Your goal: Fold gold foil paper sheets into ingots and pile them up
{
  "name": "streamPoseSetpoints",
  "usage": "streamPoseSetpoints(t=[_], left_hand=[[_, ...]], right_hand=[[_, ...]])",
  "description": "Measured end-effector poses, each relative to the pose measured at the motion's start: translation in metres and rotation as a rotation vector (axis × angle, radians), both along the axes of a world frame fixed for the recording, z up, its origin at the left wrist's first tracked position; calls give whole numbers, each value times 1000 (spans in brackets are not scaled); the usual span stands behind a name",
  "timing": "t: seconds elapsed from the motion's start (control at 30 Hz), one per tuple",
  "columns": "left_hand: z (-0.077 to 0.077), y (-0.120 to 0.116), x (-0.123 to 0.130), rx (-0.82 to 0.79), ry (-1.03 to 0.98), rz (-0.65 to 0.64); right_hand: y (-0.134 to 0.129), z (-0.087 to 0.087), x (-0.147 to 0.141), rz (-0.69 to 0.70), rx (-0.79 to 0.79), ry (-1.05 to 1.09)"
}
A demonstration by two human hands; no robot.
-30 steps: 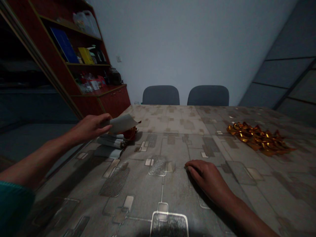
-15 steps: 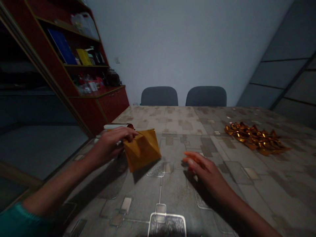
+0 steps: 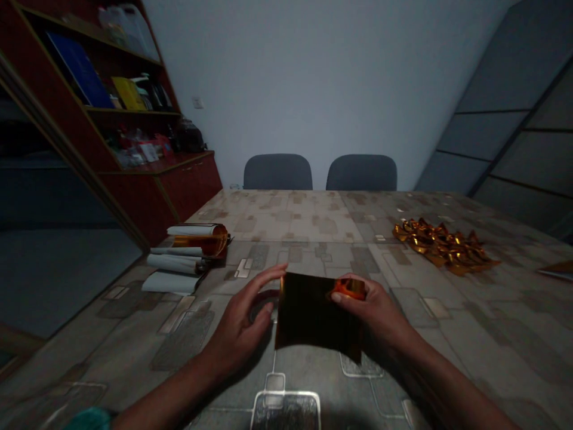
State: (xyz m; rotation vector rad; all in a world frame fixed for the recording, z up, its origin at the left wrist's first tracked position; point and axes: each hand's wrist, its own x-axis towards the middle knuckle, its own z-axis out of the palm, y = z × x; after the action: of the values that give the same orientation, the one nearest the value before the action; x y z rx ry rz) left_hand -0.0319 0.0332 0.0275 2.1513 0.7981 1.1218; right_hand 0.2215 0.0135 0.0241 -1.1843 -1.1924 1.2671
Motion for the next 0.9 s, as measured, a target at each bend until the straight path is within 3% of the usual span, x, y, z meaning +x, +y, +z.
streamPoseSetpoints(t=[0.07,0.13,0.23,0.33,0.4,0.5,0.67,0.9], left_hand=[[-1,-3,1,-147,-74,17],[-1,-6,5,-125,-55,63],[-1,-9,9,85,132,140],[-4,-10,10,347,320,96],[-7,-8,10,438,390,37],[-11,-6,12,449,474,-79],[-12,-7,18,408,574,-155],[-14,-3,17,420,643,-198]], right_hand=[[-1,2,-2,-63,122,-60],[-4,7,-5,-91,256,-127],[-10,13,-6,-69,573,-312],[-14,15,-3,4,901,-489],[-16,13,2,91,983,-573],[-20,8,11,261,937,-668],[-25,0,21,476,718,-718],[-22,0,27,626,583,-720]])
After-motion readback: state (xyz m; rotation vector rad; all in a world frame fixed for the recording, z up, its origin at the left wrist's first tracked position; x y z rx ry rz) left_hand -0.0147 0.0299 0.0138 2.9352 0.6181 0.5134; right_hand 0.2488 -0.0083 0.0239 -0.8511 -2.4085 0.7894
